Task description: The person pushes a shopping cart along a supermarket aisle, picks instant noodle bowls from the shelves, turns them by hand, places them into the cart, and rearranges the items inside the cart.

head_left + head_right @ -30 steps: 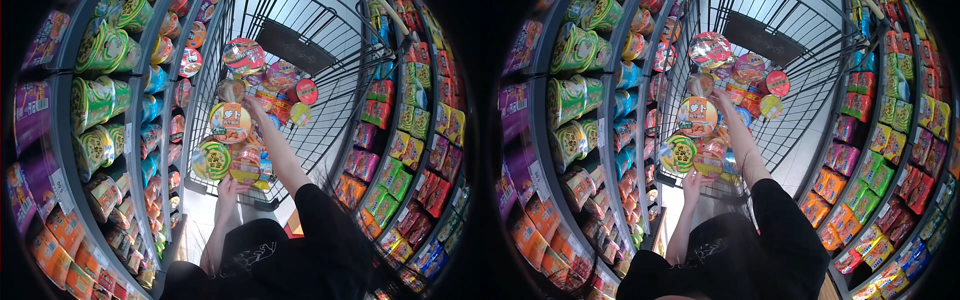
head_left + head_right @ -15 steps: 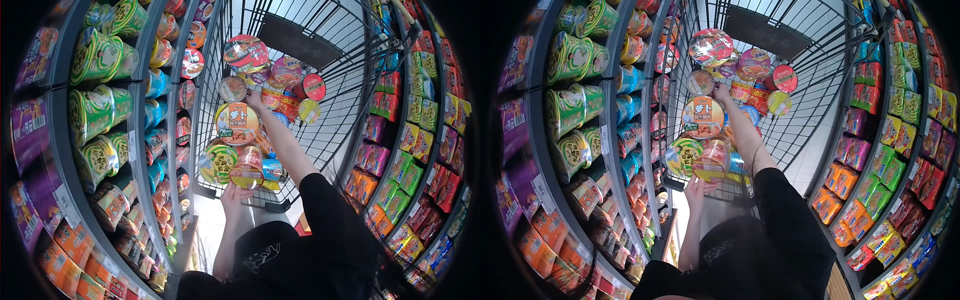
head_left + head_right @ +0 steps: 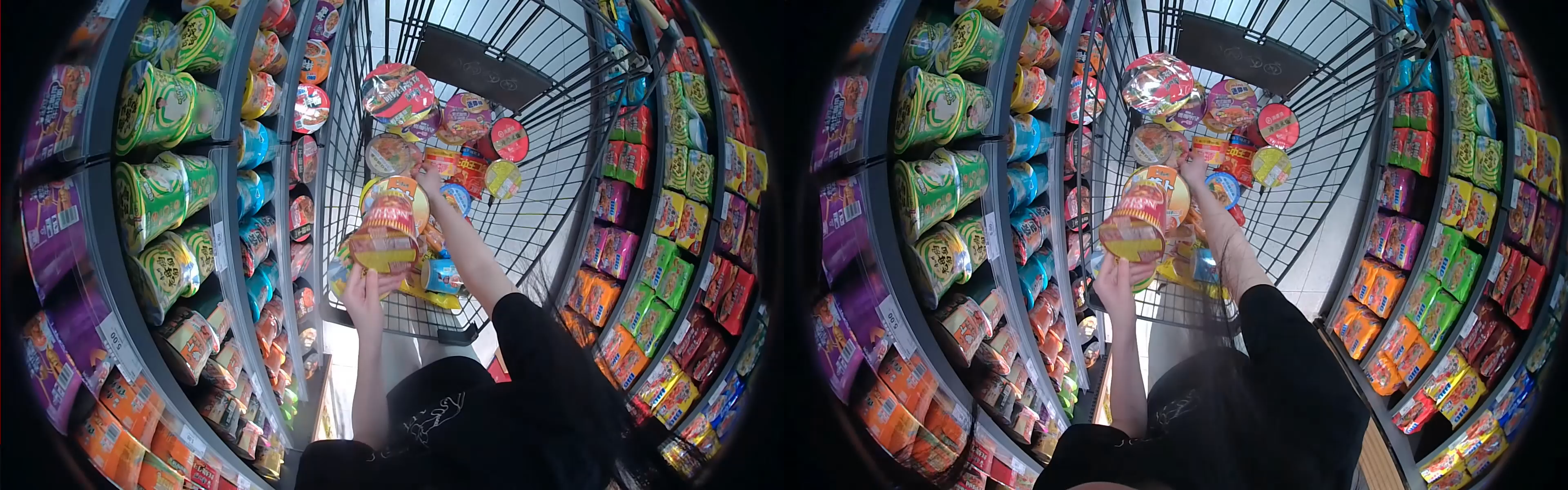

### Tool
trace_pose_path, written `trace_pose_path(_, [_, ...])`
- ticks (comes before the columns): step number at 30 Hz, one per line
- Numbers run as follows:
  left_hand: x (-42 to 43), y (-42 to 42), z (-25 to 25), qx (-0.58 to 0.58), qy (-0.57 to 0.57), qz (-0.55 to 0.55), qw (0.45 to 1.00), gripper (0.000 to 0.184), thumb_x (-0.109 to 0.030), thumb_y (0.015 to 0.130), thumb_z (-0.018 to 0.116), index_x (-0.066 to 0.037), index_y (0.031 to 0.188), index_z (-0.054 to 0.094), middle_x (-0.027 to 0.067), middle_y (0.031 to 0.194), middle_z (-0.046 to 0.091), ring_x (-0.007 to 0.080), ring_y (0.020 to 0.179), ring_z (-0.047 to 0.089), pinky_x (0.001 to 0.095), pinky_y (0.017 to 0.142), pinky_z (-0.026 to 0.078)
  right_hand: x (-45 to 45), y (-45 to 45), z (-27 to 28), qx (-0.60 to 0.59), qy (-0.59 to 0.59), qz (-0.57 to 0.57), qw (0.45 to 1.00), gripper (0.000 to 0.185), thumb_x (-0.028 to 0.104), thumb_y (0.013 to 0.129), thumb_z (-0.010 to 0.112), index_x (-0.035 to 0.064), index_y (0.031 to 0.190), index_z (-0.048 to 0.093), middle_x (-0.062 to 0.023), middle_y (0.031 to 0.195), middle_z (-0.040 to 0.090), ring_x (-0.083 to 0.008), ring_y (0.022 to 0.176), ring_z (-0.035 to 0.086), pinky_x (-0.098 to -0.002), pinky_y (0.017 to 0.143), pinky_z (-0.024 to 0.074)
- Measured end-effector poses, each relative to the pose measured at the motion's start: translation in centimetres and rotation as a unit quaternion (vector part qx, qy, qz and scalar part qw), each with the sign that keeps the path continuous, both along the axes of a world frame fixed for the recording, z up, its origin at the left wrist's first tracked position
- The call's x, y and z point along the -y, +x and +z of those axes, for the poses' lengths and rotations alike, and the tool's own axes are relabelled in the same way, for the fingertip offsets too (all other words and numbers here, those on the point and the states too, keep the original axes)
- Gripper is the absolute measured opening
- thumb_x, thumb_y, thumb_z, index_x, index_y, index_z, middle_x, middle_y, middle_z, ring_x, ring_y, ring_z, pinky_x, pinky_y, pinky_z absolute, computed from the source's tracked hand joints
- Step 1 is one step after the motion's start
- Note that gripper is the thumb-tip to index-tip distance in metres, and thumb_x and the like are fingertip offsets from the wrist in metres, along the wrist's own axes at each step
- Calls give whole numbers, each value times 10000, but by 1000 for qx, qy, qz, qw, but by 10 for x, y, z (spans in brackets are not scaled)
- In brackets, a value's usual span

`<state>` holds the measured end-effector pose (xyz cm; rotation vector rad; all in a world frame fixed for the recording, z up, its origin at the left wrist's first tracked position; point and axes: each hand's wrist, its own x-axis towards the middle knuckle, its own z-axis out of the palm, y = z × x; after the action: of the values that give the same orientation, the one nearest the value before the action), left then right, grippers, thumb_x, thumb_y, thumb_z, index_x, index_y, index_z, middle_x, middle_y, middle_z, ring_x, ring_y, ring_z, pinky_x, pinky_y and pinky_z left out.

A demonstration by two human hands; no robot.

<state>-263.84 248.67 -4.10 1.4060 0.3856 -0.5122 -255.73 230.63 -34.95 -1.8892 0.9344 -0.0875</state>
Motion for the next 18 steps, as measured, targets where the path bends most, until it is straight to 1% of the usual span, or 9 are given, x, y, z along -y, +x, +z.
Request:
trace_pose_path(2, [11,8,0,31,-6,30,999,354,-56,874,320,74,1199,267,191,846,557,252,692,610,284,615,511,8,13,10,-122,-99,132,979,333,294,684,568,-39,669,573,-183,687,583,-282,710,573,-360,620,428])
trace_pose_path(3, [11,9,-1,31,-7,31,999,354,-56,874,320,74,1199,267,191,846,557,252,692,610,284,615,511,10,18,20,-122,-100,133,978,333,294,684,568,-39,669,573,-183,687,583,-282,710,573,-360,620,428])
trace_pose_path(5, [8,10,-5,34,3,34,999,361,-58,873,322,73,1204,257,197,865,552,262,709,610,283,624,512,4,35,71,-134,-151,-39,979,418,365,630,621,-47,618,555,-161,636,572,-239,664,570,-350,593,424])
trace_pose_path(6, [5,10,-6,34,5,33,999,361,-58,873,322,73,1204,257,197,865,552,262,709,610,283,624,512,1,39,72,-134,-149,-39,979,418,365,630,621,-47,618,555,-161,636,572,-239,664,570,-350,593,424])
trace_pose_path(8, [-1,8,-9,24,16,43,999,365,-66,874,329,78,1202,260,199,875,549,270,723,609,286,630,513,-1,46,69,-74,-34,22,996,464,418,564,675,-23,608,536,-112,592,548,-213,603,551,-330,579,422])
trace_pose_path(11, [-11,4,-18,17,38,49,998,366,-79,876,338,85,1196,269,200,883,547,273,733,608,291,636,514,-6,47,71,-15,-88,96,991,477,427,541,699,-9,609,518,-76,540,512,-198,525,523,-311,540,411])
trace_pose_path(12, [-14,3,-21,22,42,48,998,371,-90,877,344,89,1195,273,196,896,546,274,736,608,290,634,515,2,49,73,-40,6,149,988,405,358,576,711,7,626,514,-44,526,499,-155,476,492,-284,484,390])
trace_pose_path(15, [-15,5,-17,20,40,49,998,373,-87,876,344,85,1200,274,191,912,541,270,735,607,286,632,516,12,43,73,-51,146,133,979,297,262,639,688,21,627,515,-31,536,503,-120,468,497,-266,447,378])
trace_pose_path(18, [-14,12,-15,30,17,61,998,366,-84,876,343,85,1195,287,184,921,536,262,732,606,285,632,516,16,31,64,-39,140,122,982,231,186,694,644,30,616,494,-21,550,511,-110,484,512,-246,445,389])
